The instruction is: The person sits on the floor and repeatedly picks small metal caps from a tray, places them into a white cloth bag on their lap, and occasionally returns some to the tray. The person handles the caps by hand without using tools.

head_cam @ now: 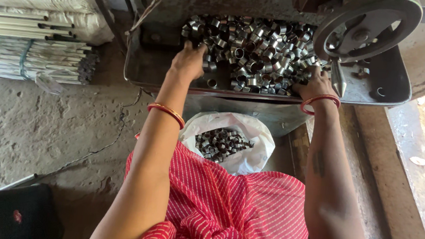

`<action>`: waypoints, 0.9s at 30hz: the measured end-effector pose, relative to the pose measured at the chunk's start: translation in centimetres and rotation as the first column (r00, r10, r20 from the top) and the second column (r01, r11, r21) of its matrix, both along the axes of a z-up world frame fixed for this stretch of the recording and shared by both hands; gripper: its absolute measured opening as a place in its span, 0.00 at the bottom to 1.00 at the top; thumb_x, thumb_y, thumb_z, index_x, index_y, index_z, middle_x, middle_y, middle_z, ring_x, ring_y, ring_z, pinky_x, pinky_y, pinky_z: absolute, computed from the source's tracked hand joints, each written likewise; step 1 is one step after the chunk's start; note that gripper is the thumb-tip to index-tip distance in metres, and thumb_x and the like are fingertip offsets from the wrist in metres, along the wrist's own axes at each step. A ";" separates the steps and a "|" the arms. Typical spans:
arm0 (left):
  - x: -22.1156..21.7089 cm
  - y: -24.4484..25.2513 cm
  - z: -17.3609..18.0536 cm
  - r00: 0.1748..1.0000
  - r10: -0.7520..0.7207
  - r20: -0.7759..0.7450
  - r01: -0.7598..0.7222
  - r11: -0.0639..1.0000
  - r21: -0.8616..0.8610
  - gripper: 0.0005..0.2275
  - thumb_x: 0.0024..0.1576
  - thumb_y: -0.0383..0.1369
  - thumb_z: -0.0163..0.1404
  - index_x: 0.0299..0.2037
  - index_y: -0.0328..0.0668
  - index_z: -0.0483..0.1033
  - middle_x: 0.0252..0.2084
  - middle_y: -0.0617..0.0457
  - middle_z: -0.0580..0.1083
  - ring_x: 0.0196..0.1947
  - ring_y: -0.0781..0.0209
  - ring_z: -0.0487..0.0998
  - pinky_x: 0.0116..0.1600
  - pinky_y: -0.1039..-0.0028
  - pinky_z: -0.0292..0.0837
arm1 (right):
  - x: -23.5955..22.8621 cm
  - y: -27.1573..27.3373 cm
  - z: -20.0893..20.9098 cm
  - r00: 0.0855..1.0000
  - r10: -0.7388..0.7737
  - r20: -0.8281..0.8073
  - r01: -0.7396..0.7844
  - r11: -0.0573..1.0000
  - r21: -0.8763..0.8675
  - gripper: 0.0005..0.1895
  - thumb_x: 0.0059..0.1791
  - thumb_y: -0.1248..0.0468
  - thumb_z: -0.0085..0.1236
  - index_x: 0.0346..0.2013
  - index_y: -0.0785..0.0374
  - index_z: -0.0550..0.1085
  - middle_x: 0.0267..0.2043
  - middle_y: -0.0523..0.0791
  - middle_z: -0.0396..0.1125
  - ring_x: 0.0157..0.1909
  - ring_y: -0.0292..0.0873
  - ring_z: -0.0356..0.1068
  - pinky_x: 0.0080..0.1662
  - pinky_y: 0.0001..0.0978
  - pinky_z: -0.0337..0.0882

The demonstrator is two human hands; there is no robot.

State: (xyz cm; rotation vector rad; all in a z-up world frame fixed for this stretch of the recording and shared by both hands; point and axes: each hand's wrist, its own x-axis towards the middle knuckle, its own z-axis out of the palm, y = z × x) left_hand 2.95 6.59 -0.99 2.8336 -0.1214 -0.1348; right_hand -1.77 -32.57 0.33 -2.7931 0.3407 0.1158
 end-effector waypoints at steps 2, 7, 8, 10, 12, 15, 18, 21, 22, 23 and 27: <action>-0.1 0.0 -1.0 0.995 -0.054 0.080 0.051 0.998 0.039 0.25 0.53 0.22 0.55 0.63 0.52 0.69 0.63 0.35 0.65 0.57 0.39 0.75 0.57 0.57 0.76 | 0.0 -0.1 -0.2 0.998 0.038 0.049 -0.038 0.999 -0.016 0.56 0.41 0.46 0.71 0.72 0.67 0.51 0.72 0.59 0.52 0.73 0.58 0.54 0.66 0.47 0.61; -0.6 0.1 -1.9 0.970 -0.087 0.226 0.077 0.996 0.054 0.15 0.51 0.21 0.55 0.47 0.49 0.79 0.55 0.45 0.74 0.52 0.48 0.79 0.54 0.62 0.79 | 0.0 -0.1 0.0 0.999 0.020 0.030 -0.021 0.999 0.037 0.54 0.40 0.42 0.72 0.67 0.71 0.56 0.69 0.59 0.59 0.70 0.56 0.59 0.65 0.43 0.63; -0.9 0.3 -1.8 0.986 0.007 0.165 0.015 0.991 -0.132 0.15 0.51 0.22 0.56 0.48 0.47 0.79 0.54 0.46 0.74 0.47 0.50 0.81 0.49 0.65 0.81 | -0.1 0.0 0.1 1.000 0.014 0.025 -0.015 0.999 0.051 0.53 0.40 0.41 0.72 0.66 0.70 0.57 0.68 0.58 0.60 0.70 0.56 0.60 0.65 0.43 0.63; -1.4 0.9 -1.2 0.989 0.149 -0.015 -0.139 0.873 -0.468 0.14 0.51 0.24 0.58 0.48 0.44 0.79 0.53 0.48 0.75 0.38 0.54 0.85 0.38 0.69 0.85 | -0.2 0.3 0.3 1.000 -0.014 0.024 0.012 0.999 0.052 0.51 0.40 0.43 0.72 0.65 0.68 0.58 0.65 0.56 0.64 0.68 0.55 0.63 0.64 0.44 0.65; -1.9 1.9 -0.4 0.990 0.101 -0.096 -0.131 0.436 -0.891 0.14 0.52 0.25 0.59 0.49 0.41 0.80 0.47 0.46 0.77 0.35 0.56 0.83 0.34 0.68 0.85 | -0.5 0.4 0.6 0.999 -0.038 0.022 0.037 0.999 0.034 0.49 0.41 0.45 0.71 0.65 0.67 0.59 0.63 0.56 0.66 0.65 0.56 0.66 0.62 0.46 0.67; -3.0 2.5 0.9 0.981 0.076 -0.178 -0.160 -0.197 -0.967 0.14 0.54 0.28 0.59 0.50 0.38 0.79 0.43 0.45 0.77 0.36 0.55 0.84 0.35 0.65 0.86 | -0.7 0.8 0.8 0.998 -0.052 0.028 0.053 0.999 -0.003 0.45 0.44 0.46 0.70 0.65 0.64 0.60 0.61 0.58 0.67 0.63 0.58 0.68 0.58 0.50 0.70; -4.7 1.6 2.1 0.963 0.106 -0.248 -0.170 -0.474 -0.864 0.16 0.56 0.35 0.58 0.52 0.39 0.78 0.41 0.46 0.77 0.37 0.55 0.83 0.36 0.66 0.85 | -1.0 0.9 0.9 0.997 -0.054 0.046 0.055 0.998 -0.016 0.42 0.44 0.47 0.70 0.64 0.61 0.62 0.59 0.57 0.69 0.61 0.59 0.69 0.56 0.52 0.70; -7.2 -0.3 3.1 0.964 0.039 -0.265 -0.183 -0.624 -0.759 0.19 0.59 0.44 0.53 0.52 0.39 0.76 0.42 0.46 0.77 0.40 0.54 0.83 0.38 0.66 0.85 | -1.1 0.9 1.0 0.996 -0.041 0.077 0.043 0.999 -0.031 0.42 0.44 0.46 0.69 0.65 0.60 0.61 0.57 0.56 0.70 0.59 0.60 0.70 0.55 0.52 0.70; -8.1 -1.0 3.4 0.966 0.000 -0.259 -0.192 -0.669 -0.718 0.20 0.60 0.47 0.51 0.52 0.39 0.76 0.42 0.46 0.78 0.42 0.54 0.83 0.39 0.66 0.85 | -1.1 0.9 1.0 0.996 -0.036 0.081 0.039 0.999 -0.037 0.42 0.44 0.46 0.68 0.65 0.60 0.61 0.56 0.56 0.71 0.59 0.60 0.70 0.55 0.52 0.71; -9.1 -1.7 3.6 0.972 -0.028 -0.233 -0.193 -0.664 -0.723 0.20 0.60 0.47 0.50 0.53 0.39 0.76 0.42 0.45 0.77 0.42 0.54 0.82 0.40 0.65 0.85 | -1.0 0.9 0.9 0.996 -0.031 0.086 0.034 0.999 -0.042 0.42 0.44 0.45 0.68 0.65 0.60 0.61 0.56 0.57 0.71 0.58 0.60 0.70 0.55 0.52 0.71; -13.1 -3.8 3.9 0.984 -0.150 -0.099 -0.173 -0.633 -0.754 0.22 0.63 0.50 0.47 0.54 0.38 0.76 0.44 0.43 0.77 0.44 0.52 0.81 0.43 0.61 0.84 | -0.7 0.4 0.6 0.996 -0.025 0.082 0.030 0.998 -0.058 0.43 0.46 0.46 0.66 0.68 0.60 0.58 0.55 0.59 0.71 0.57 0.62 0.70 0.54 0.52 0.71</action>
